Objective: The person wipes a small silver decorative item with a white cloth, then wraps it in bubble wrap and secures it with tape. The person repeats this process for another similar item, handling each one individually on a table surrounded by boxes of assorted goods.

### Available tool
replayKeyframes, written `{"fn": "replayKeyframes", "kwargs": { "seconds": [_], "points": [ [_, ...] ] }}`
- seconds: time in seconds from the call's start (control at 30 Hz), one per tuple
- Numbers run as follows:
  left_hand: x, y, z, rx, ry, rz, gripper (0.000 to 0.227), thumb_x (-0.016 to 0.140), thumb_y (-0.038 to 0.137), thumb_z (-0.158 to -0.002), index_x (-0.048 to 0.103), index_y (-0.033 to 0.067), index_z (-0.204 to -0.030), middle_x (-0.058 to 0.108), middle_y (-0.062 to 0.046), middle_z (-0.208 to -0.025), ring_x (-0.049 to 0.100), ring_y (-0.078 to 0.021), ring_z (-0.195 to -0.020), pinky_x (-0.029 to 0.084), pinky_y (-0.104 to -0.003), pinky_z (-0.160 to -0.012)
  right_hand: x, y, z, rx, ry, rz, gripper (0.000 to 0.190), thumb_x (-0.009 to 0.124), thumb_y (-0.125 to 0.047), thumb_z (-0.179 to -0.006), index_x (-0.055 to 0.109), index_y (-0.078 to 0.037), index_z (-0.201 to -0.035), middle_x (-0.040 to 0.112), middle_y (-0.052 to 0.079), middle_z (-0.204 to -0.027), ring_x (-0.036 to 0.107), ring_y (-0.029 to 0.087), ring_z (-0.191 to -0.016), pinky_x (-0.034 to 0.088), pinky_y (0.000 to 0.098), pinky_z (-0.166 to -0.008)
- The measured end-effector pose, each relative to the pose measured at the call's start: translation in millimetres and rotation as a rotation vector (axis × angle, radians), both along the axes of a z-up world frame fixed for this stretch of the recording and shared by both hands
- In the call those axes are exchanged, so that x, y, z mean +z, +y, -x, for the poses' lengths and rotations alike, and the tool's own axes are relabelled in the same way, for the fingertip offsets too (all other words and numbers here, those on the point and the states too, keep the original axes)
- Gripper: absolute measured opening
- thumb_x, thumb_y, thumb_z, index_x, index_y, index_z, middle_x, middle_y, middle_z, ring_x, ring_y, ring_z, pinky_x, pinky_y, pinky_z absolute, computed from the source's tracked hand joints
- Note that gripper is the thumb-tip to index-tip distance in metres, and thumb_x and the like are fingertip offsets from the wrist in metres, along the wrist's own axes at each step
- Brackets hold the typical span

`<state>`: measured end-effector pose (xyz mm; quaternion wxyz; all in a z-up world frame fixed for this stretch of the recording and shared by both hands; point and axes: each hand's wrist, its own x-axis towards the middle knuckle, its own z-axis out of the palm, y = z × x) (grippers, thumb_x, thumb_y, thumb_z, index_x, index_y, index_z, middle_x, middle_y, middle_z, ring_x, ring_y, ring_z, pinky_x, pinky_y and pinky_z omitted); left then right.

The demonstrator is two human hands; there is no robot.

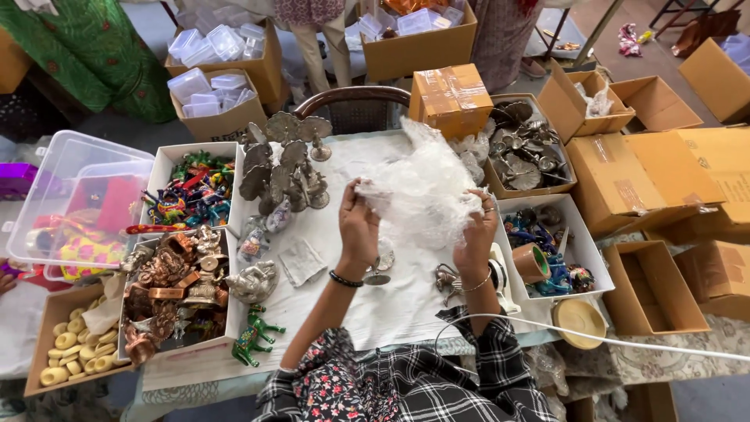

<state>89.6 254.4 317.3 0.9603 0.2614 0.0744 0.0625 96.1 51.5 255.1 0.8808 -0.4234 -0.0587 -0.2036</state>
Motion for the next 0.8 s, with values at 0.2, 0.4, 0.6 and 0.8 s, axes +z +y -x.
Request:
{"fn": "replayKeyframes", "kwargs": {
  "seconds": [0.2,0.4,0.6,0.8],
  "points": [
    [-33.6,69.4,-40.9,0.435,-0.296,-1.169,0.029,0.046,-0.004,-0.105,0.065,0.0097,-0.121,0.062,-0.003,-0.084,0.051,-0.0104,-0.065,0.044,-0.025,-0.054,49.4,-20.6,24.2,-0.366,-0.019,1.004,0.034,0.089,-0.011,-0.070,0.072,-0.008,-0.099,0.067,0.004,-0.085,0.062,0.016,-0.071,0.048,0.0290,-0.059],
    [22.5,69.4,-28.6,0.865,-0.641,-1.600,0.020,0.047,0.000,-0.111,0.058,0.0106,-0.122,0.063,-0.005,-0.104,0.063,-0.0143,-0.085,0.056,-0.028,-0.067,65.8,-38.8,33.3,-0.566,-0.109,1.365,0.035,0.089,-0.008,-0.067,0.073,-0.012,-0.097,0.063,0.003,-0.086,0.061,0.016,-0.070,0.049,0.0308,-0.058],
    [-55.3,152.5,-100.8,1.356,-0.787,-2.189,0.022,0.052,0.004,-0.104,0.059,0.0189,-0.119,0.060,-0.005,-0.092,0.056,-0.0110,-0.066,0.047,-0.020,-0.048,80.5,-72.7,52.9,-0.691,-0.176,1.393,0.029,0.089,-0.008,-0.073,0.074,-0.015,-0.096,0.058,0.001,-0.083,0.055,0.014,-0.068,0.043,0.0301,-0.057],
    [-10.6,178.2,-78.3,1.382,-0.797,-1.986,0.024,0.059,0.005,-0.110,0.059,0.0195,-0.129,0.061,-0.004,-0.102,0.068,-0.0186,-0.085,0.062,-0.028,-0.067,68.7,-126.0,55.1,-0.599,-0.224,1.385,0.024,0.073,0.001,-0.070,0.073,-0.011,-0.090,0.059,0.000,-0.077,0.048,0.010,-0.053,0.035,0.0245,-0.049]
  ]
}}
